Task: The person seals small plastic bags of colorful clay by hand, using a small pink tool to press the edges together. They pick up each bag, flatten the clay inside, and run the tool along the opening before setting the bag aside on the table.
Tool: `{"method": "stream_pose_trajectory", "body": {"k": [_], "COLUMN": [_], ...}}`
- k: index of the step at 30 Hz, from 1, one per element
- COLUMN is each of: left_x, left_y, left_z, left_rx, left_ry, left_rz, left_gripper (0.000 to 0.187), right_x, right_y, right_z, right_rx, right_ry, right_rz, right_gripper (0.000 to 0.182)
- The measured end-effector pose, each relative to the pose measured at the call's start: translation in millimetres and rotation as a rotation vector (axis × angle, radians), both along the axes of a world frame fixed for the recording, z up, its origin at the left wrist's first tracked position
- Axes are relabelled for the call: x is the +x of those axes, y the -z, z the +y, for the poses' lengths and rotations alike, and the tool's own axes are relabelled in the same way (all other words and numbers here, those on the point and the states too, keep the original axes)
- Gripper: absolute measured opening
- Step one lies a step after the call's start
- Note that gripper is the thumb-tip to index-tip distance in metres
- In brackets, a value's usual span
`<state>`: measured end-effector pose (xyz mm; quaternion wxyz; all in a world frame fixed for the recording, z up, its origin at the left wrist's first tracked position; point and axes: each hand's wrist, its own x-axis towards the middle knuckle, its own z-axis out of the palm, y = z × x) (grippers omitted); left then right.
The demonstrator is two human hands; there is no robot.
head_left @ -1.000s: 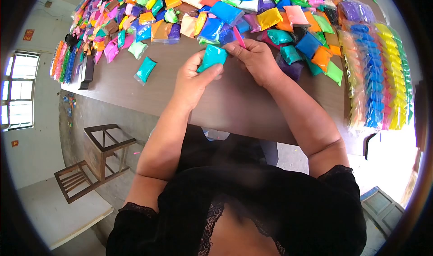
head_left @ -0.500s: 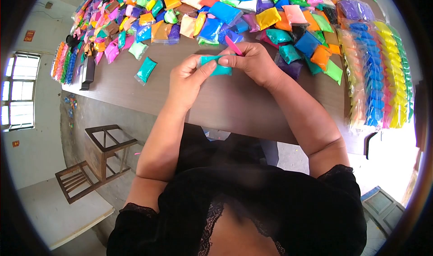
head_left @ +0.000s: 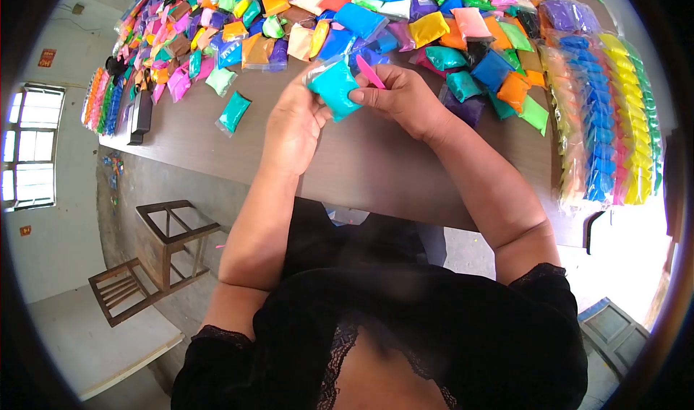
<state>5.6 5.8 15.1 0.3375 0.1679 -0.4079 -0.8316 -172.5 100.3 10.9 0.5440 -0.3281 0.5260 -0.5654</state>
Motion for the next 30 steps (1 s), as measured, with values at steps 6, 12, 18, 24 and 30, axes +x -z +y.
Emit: {"method": "stream_pose_trajectory", "body": {"k": [6, 12, 18, 24, 30], "left_x": [-4.0, 2.7, 0.4, -1.7, -1.4], "left_y": [6.9, 11.2, 8.1, 13.5, 12.2], "left_z": [8.8, 8.1, 11.1, 12.2, 7.7], "left_rx": [-0.178, -0.531, -0.585, -0.599, -0.536], "left_ry": [-0.030, 0.168, -0.019, -0.124, -0.102], "left_rz": [-0.183, -0.598, -0.648, -0.570, -0.484], "left_gripper": [0.038, 0.028, 0.026, 0.026, 0.023], "right_x": [0.5, -3.9, -4.3, -3.2, -1.9], "right_y": [8.3, 11.8, 7.9, 7.2, 7.1], "right_z": [-3.0, -2.2, -0.2, -0.4, -0.5], "right_rx": [-0.079, -0.213, -0.185, -0.171, -0.167], "right_ry": [0.049, -0.008, 0.018, -0.034, -0.049], "right_rz": [0.212, 0.148, 0.216, 0.153, 0.219], "right_gripper": [0.028, 0.019, 0.018, 0.018, 0.018]}}
